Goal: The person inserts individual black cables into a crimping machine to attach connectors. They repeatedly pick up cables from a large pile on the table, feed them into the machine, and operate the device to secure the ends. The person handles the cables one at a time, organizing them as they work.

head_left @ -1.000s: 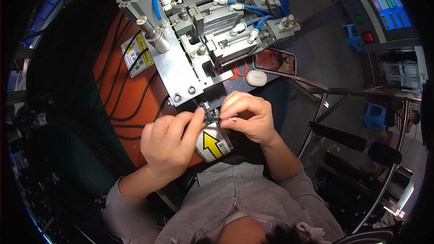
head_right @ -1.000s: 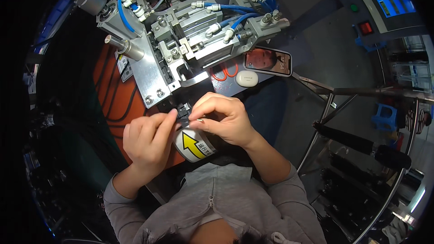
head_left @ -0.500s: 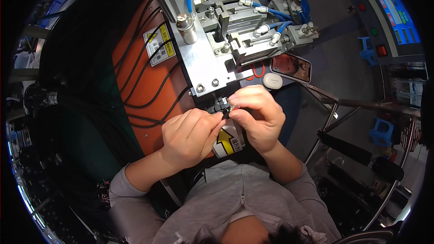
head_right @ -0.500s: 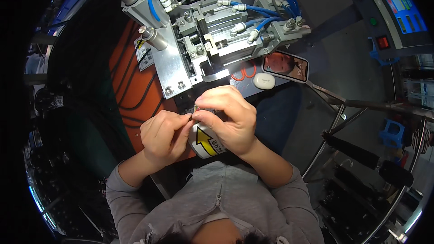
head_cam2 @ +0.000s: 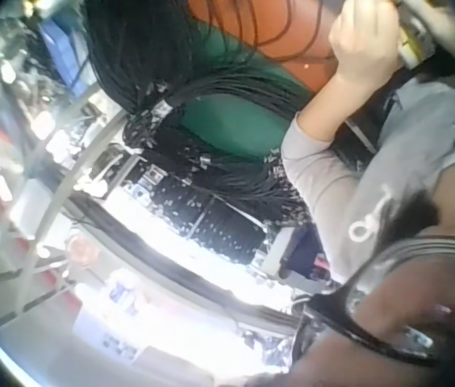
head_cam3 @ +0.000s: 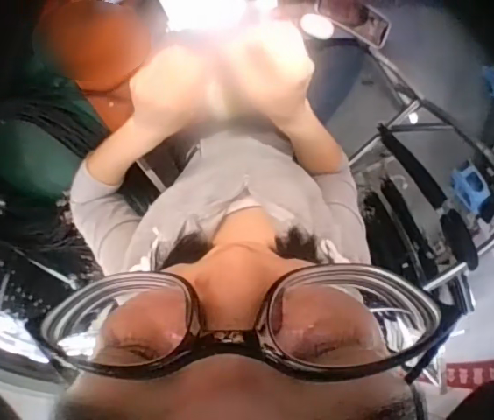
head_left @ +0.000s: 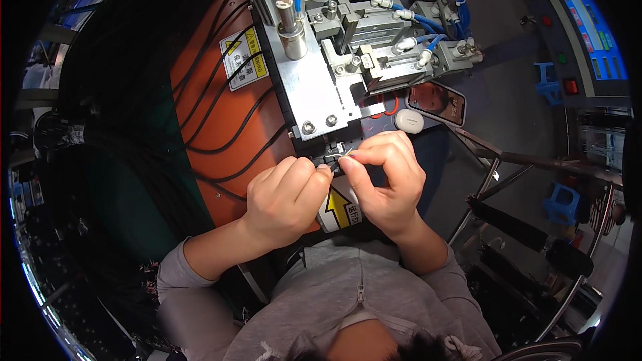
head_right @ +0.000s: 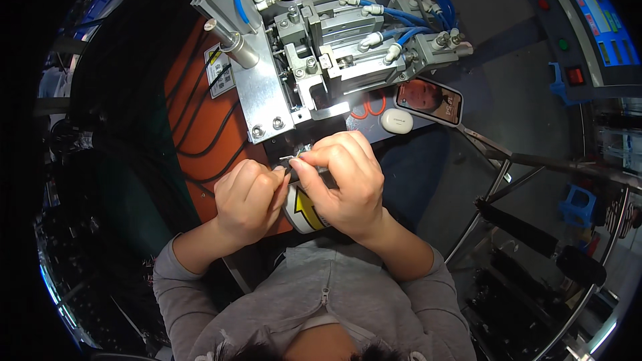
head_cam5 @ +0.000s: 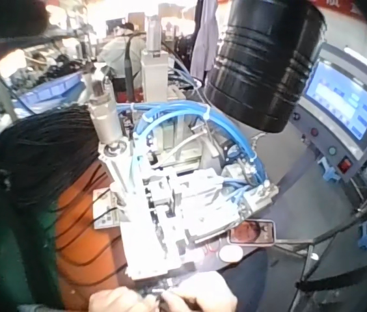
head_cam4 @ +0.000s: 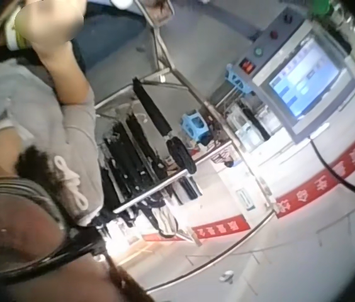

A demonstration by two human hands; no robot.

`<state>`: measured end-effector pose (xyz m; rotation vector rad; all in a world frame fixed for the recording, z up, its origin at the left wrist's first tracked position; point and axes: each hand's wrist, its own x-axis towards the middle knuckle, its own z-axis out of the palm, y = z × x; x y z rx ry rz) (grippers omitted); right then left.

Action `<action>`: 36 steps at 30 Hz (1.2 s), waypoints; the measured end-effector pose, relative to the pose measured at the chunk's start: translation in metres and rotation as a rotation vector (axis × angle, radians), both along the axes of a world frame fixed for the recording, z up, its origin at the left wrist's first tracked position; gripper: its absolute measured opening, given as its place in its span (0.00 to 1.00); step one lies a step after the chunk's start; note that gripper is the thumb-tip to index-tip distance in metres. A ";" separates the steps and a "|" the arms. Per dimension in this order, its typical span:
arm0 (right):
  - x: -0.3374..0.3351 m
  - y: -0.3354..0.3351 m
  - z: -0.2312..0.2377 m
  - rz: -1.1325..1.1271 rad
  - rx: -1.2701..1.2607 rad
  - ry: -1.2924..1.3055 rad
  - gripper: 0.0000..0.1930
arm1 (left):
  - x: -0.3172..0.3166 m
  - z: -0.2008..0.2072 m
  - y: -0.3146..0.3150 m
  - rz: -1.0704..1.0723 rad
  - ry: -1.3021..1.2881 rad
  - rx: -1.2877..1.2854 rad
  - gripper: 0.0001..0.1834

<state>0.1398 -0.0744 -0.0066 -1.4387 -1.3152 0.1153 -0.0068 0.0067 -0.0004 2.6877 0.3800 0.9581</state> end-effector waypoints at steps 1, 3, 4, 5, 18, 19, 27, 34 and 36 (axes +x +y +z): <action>0.000 -0.001 0.000 -0.001 -0.026 -0.006 0.08 | -0.001 -0.001 0.000 -0.001 0.021 0.035 0.08; -0.002 -0.002 -0.004 -0.009 -0.022 0.054 0.08 | 0.000 -0.002 -0.001 -0.014 0.015 -0.001 0.08; -0.003 -0.002 -0.006 -0.013 -0.021 0.084 0.08 | 0.001 -0.002 -0.001 -0.021 0.013 -0.019 0.08; -0.004 -0.002 -0.008 -0.026 -0.003 0.054 0.08 | 0.002 -0.003 -0.001 -0.022 0.000 -0.043 0.08; 0.023 -0.013 -0.006 0.368 -0.491 0.795 0.05 | -0.004 0.003 0.003 -0.004 0.059 0.092 0.15; 0.027 -0.015 -0.006 0.423 -0.525 0.967 0.05 | -0.005 0.004 0.002 -0.003 0.081 0.121 0.17; 0.021 0.001 -0.024 0.079 -0.271 0.101 0.04 | 0.005 -0.004 -0.004 0.022 0.216 0.156 0.17; 0.014 0.001 -0.024 0.069 -0.287 -0.054 0.04 | 0.005 0.001 -0.012 0.116 0.329 0.140 0.17; 0.012 0.003 -0.029 0.037 -0.222 -0.037 0.04 | 0.006 0.001 -0.012 0.119 0.331 0.137 0.16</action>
